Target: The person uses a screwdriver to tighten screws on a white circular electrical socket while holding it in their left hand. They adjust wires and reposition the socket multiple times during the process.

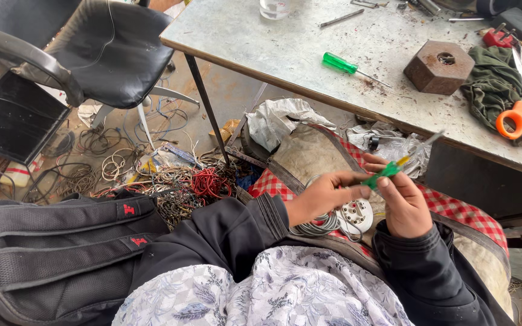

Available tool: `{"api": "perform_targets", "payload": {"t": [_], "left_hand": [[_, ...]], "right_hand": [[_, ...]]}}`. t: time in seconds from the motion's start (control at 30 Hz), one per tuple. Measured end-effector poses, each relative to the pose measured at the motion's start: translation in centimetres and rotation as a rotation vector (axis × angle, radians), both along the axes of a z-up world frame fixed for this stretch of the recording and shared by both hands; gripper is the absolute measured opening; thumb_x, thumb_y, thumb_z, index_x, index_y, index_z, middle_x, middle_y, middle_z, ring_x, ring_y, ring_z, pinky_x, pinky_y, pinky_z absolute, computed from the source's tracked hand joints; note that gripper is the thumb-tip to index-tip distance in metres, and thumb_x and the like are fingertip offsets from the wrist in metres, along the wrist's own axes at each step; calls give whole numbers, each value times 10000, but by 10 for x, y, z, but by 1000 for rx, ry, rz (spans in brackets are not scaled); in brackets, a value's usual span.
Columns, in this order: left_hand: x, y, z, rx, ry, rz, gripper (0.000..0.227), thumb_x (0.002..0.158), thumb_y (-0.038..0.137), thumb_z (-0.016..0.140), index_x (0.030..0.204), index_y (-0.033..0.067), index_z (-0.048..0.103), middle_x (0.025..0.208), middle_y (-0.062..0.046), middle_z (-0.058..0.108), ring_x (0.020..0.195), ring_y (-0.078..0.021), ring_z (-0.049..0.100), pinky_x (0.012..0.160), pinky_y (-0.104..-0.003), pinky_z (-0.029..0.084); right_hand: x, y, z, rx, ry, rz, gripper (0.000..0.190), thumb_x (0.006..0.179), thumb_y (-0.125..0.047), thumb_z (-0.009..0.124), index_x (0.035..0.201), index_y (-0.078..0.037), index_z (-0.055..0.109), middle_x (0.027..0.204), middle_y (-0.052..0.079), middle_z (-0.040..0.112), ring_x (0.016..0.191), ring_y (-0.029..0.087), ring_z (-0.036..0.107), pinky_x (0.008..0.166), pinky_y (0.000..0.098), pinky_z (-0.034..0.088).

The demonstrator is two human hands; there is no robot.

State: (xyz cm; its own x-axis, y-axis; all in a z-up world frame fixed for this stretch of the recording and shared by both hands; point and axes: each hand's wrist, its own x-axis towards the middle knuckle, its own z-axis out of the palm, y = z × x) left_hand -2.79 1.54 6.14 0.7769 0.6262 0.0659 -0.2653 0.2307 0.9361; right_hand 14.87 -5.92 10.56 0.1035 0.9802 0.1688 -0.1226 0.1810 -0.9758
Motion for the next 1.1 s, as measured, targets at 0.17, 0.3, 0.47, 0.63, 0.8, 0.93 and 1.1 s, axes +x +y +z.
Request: {"api": "perform_targets", "payload": {"t": [0.17,0.3,0.47,0.63,0.8,0.93,1.1], "left_hand": [[4,-8,11,-31,19,-52,416,1007,378,700,1254,43,708,955,58,699,746,4,503,613,-179,410],[0,-7,26,-19,21,-122,395,1015,375,689,1233,48,724,881,48,671,673,-3,478,563,-180,375],[-1,-15,30,-120,-36,-177,342,1049,340,687,1199,35,728,841,32,639,645,-16,477,539,-194,363],[-2,-17,29,-171,-43,-135,357,1032,321,690,1264,50,705,813,38,611,651,-11,486,548,-193,379],[-8,-19,34,-54,44,-157,414,1029,298,655,1364,55,656,831,46,629,631,-10,488,519,-187,392],[-12,-7,44,62,-25,-46,422,1053,285,638,1415,69,643,816,70,575,602,8,443,499,-174,383],[-19,-6,56,-57,-106,30,403,1063,227,652,1422,46,637,831,67,597,652,7,479,562,-176,407]], "right_hand": [[1,-11,4,-16,265,17,363,1074,-90,474,1397,49,563,1395,208,642,1240,245,625,1079,385,473],[-2,-19,9,130,320,-61,288,1127,-45,484,1386,54,563,1304,211,655,1276,281,644,1094,410,504],[3,-30,21,162,356,-71,244,1117,7,513,1352,52,568,1222,214,664,1242,323,662,1062,434,544],[29,-38,44,296,211,-183,137,1175,-36,515,1249,50,591,1186,207,678,1191,328,688,1104,453,563],[48,-53,79,268,-246,-202,272,1055,34,524,1312,12,610,1096,128,665,1039,255,669,946,372,540],[52,-56,108,193,-720,-142,428,959,89,532,1363,-19,625,1024,65,654,917,197,654,818,308,522],[38,-45,117,137,-925,-142,507,885,126,582,1345,-62,686,893,52,656,740,169,635,677,287,504]]}}
